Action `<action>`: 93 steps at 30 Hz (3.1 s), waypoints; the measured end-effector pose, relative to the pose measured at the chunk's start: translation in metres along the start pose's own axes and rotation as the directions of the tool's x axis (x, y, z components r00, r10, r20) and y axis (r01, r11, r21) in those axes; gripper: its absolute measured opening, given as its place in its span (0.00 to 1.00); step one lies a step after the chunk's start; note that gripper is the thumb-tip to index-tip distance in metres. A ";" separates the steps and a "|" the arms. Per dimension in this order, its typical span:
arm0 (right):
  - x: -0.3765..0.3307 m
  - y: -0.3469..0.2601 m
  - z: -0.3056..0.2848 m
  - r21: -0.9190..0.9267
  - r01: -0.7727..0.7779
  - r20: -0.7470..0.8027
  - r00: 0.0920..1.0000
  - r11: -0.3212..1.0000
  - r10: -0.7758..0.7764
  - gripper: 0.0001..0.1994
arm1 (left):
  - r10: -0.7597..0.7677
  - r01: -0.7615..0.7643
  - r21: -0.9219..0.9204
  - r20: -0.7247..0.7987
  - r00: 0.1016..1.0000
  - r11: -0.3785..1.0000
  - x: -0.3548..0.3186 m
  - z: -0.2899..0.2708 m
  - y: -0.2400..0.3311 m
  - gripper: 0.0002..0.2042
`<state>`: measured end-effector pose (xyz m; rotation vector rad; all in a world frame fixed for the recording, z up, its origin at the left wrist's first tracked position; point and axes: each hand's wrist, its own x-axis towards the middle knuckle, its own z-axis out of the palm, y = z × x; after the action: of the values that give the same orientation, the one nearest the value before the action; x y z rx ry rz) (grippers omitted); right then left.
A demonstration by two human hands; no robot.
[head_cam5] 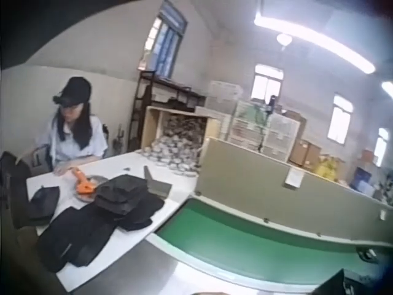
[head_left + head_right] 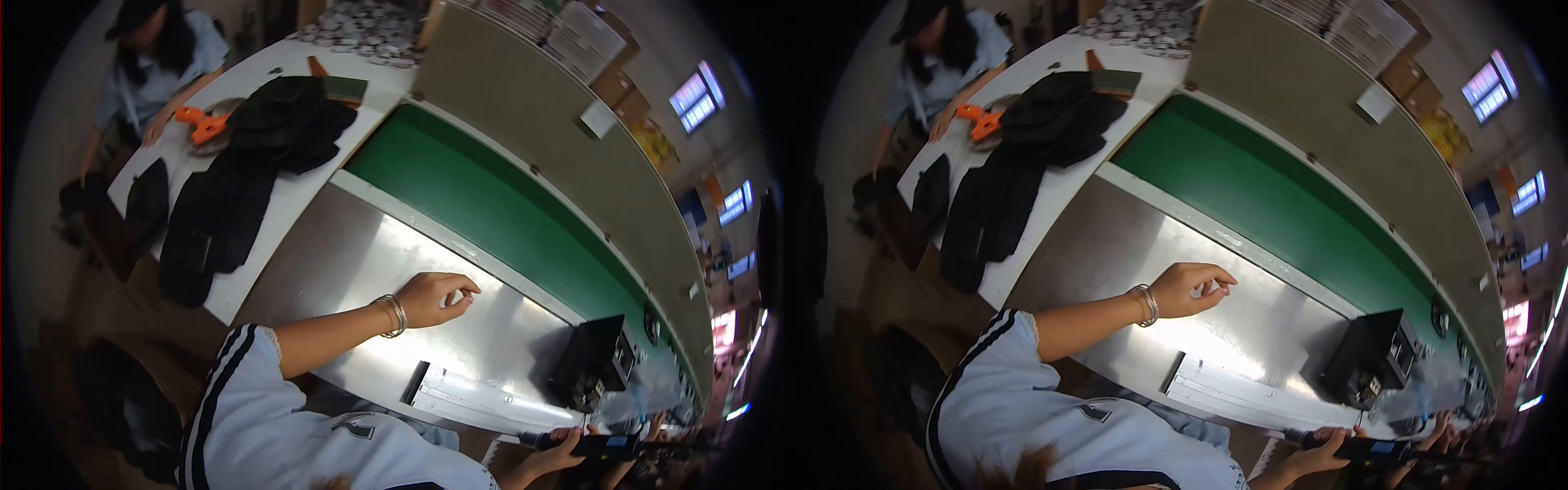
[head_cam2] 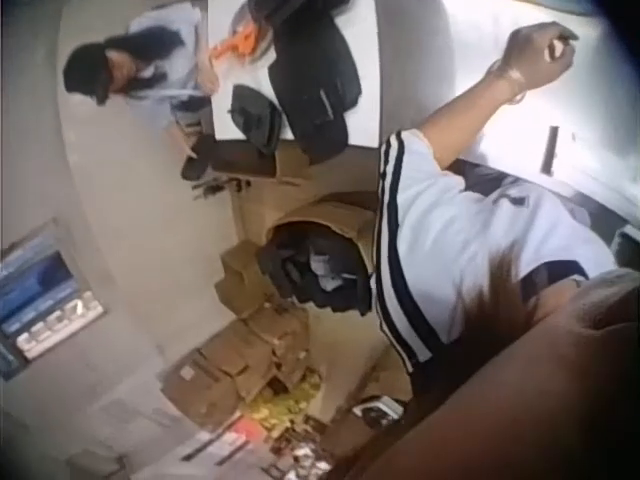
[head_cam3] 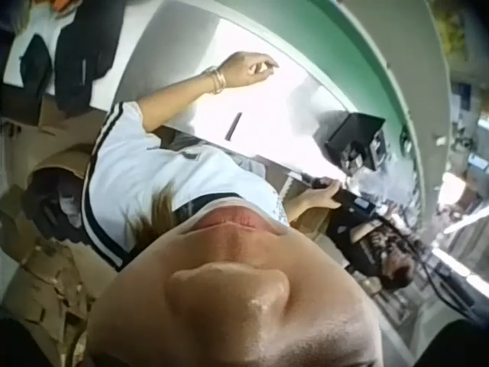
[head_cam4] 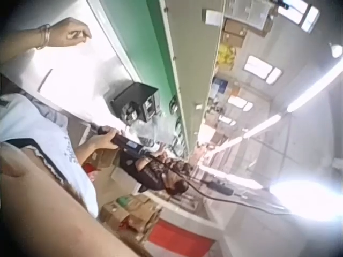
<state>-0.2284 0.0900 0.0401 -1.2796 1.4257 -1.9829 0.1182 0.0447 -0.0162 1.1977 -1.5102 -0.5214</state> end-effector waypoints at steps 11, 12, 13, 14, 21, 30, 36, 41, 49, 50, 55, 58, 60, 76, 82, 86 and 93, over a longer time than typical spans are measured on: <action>-0.005 -0.011 0.000 -0.225 -0.054 -0.102 0.994 0.973 0.032 0.15 | 0.000 0.002 -0.044 0.057 0.998 0.999 -0.002 -0.001 0.001 0.09; -0.004 -0.011 -0.001 -0.247 -0.043 -0.095 0.995 0.968 0.020 0.15 | -0.005 0.006 -0.035 0.038 0.999 0.999 -0.002 -0.002 0.001 0.09; -0.004 -0.009 -0.006 -0.245 -0.069 -0.098 0.994 0.967 0.047 0.08 | 0.004 -0.003 -0.039 0.045 0.999 0.999 -0.002 -0.002 0.001 0.09; -0.003 -0.007 -0.007 -0.145 -0.018 -0.054 0.998 0.989 0.010 0.10 | 0.014 -0.011 -0.043 0.051 0.999 0.999 -0.002 -0.002 0.000 0.09; -0.004 -0.020 0.007 -0.004 0.072 0.049 0.996 0.997 -0.072 0.17 | 0.030 -0.028 -0.029 0.056 0.998 0.999 -0.004 0.004 0.001 0.08; 0.000 -0.008 0.003 -0.044 0.049 0.061 0.997 0.998 -0.047 0.16 | 0.053 -0.054 0.000 0.074 0.996 0.999 -0.004 0.004 -0.002 0.07; -0.001 -0.008 0.002 -0.031 -0.014 0.048 0.999 0.999 0.015 0.19 | 0.085 -0.085 0.009 0.055 0.995 0.996 -0.003 0.003 -0.006 0.08; -0.013 -0.039 0.018 -0.074 -0.081 0.054 0.995 0.994 0.085 0.20 | 0.125 -0.127 0.023 0.055 0.991 0.992 -0.003 0.010 -0.006 0.07; 0.017 -0.015 0.015 0.488 0.182 0.447 0.788 0.854 -0.424 0.12 | 0.227 -0.227 0.029 0.029 0.974 0.973 -0.003 -0.002 0.025 0.07; -0.006 -0.035 0.006 -0.062 -0.189 0.135 0.971 0.980 0.196 0.12 | 0.221 -0.223 -0.014 -0.062 0.973 0.975 -0.004 -0.011 0.039 0.08; 0.014 -0.019 -0.011 0.075 -0.167 0.363 0.923 0.983 0.129 0.15 | 0.386 -0.319 0.232 -0.364 0.848 0.919 -0.035 -0.098 0.151 0.16; 0.013 -0.010 -0.014 0.210 -0.169 0.436 0.898 0.963 0.063 0.15 | 0.781 -0.538 0.652 -0.137 0.609 0.535 -0.068 -0.175 0.240 0.39; 0.015 -0.014 -0.015 0.191 -0.211 0.463 0.881 0.959 0.102 0.11 | 0.926 -0.335 0.906 -0.132 0.354 0.258 -0.085 -0.168 0.301 0.47; 0.017 0.001 -0.011 0.352 -0.147 0.444 0.896 0.924 -0.027 0.15 | 0.983 -0.569 0.819 0.037 0.177 0.071 -0.034 -0.192 0.341 0.45; 0.019 0.001 -0.031 0.362 -0.124 0.509 0.856 0.924 -0.085 0.15 | 0.968 -0.609 0.770 0.250 0.015 -0.190 -0.009 -0.204 0.395 0.44; 0.017 -0.011 -0.030 0.360 -0.028 0.492 0.855 0.932 -0.164 0.12 | 0.970 -0.616 0.775 0.232 0.078 -0.136 -0.020 -0.208 0.378 0.43; 0.013 0.001 -0.003 0.416 -0.065 0.448 0.883 0.907 -0.142 0.15 | 0.947 -0.542 0.806 -0.070 0.313 0.239 -0.053 -0.163 0.305 0.42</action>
<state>-0.2382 0.0819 0.0450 -1.4530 0.6960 -1.7075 0.1381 0.2558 0.2624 0.7148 -1.5381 1.1604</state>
